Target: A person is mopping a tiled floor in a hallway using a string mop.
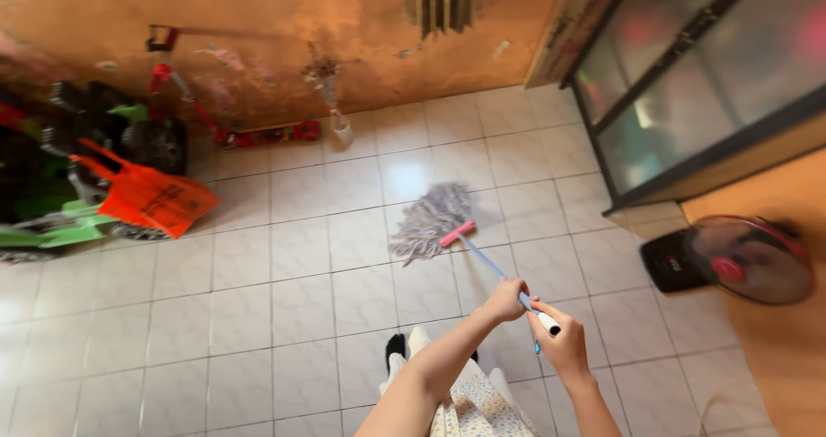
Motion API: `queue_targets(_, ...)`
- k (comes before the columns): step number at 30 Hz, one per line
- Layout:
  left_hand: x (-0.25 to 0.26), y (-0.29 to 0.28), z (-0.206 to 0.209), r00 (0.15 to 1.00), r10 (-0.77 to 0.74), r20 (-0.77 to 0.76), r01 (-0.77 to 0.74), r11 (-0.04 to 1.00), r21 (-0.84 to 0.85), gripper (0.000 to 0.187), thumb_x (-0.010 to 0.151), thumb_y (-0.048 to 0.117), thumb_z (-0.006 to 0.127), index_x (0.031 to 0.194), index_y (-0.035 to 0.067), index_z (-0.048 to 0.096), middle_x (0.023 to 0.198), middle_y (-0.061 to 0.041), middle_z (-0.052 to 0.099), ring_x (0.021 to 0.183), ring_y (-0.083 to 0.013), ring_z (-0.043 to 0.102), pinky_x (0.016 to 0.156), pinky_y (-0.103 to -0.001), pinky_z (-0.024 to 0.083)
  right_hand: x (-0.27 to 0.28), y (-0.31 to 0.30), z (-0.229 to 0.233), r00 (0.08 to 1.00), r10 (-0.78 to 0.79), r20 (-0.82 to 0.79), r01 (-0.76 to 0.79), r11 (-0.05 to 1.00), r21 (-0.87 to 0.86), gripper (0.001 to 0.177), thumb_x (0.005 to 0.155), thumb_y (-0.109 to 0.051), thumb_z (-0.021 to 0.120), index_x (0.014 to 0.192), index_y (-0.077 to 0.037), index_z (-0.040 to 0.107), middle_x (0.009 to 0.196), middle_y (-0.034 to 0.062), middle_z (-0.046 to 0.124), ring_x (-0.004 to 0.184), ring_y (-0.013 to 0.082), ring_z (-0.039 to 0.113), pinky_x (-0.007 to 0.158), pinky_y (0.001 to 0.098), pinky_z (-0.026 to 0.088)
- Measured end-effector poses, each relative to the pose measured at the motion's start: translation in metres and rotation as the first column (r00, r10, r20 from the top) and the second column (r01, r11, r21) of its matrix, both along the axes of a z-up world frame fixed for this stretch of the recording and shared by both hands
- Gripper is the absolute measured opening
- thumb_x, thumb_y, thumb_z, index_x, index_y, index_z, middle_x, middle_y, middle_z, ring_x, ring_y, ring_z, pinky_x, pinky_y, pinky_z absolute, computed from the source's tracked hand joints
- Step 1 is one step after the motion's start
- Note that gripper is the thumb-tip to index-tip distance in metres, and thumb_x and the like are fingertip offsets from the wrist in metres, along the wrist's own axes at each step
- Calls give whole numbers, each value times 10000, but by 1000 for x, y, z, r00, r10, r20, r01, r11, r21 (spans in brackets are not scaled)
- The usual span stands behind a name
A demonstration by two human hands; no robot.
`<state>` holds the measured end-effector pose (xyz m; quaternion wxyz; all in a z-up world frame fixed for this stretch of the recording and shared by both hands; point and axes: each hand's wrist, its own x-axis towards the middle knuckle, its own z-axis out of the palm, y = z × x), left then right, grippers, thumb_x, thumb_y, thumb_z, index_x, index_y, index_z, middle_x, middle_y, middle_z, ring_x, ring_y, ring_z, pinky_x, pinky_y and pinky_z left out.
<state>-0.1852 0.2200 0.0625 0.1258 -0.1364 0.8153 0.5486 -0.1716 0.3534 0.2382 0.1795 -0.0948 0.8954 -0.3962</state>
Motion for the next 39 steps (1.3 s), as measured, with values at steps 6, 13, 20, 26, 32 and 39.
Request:
queue_targets(6,-36,71,-25,962,-271,-38,268,961,-70,426,959,517,581,1001,93,587,1058,-107,635,1048,-302,463,857,-422,431,-2,55,-8,990,-139,-26,141,976,165,388,866,-297,709,1199,-105,767,1095,11,811,1057,223,739,902,346,564)
queue_targets(13,-47,87,-15,806,-590,-34,525,741,-418,686,982,599,359,926,42,757,944,-144,700,1070,-314,627,1254,-546,230,-8,81,-4,977,-127,172,97,981,168,451,885,-305,653,1299,-138,718,1251,-4,773,924,211,798,879,329,581)
queue_targets(20,-37,48,-33,898,-439,-26,376,798,-472,590,991,558,425,904,70,745,895,-115,738,907,-327,720,1173,-516,347,-23,59,-34,995,60,79,-62,998,26,381,846,-206,721,1212,-112,766,1146,15,805,793,152,739,754,296,561)
queue_targets(26,3,-30,-41,980,-193,-52,131,815,-564,344,871,395,585,907,99,756,911,-113,757,939,-326,739,1172,-519,370,-26,-7,-56,957,288,48,-284,956,-66,363,846,-220,741,1194,-127,782,1108,118,792,1026,254,742,864,374,560)
queue_targets(32,82,-119,-53,991,113,-70,-133,816,-563,188,752,243,689,864,105,751,881,-115,745,954,-323,757,1119,-492,468,7,-97,-78,832,555,11,-547,824,-147,337,875,-227,725,1202,-174,781,1028,154,801,952,356,751,804,449,590)
queue_targets(39,187,-211,-38,909,416,-32,-376,784,-493,331,927,386,606,795,101,710,851,-149,700,922,-378,729,903,-475,598,71,-199,-119,600,799,23,-779,591,-211,417,892,-218,685,1300,-133,707,1119,204,764,1042,414,709,878,500,573)
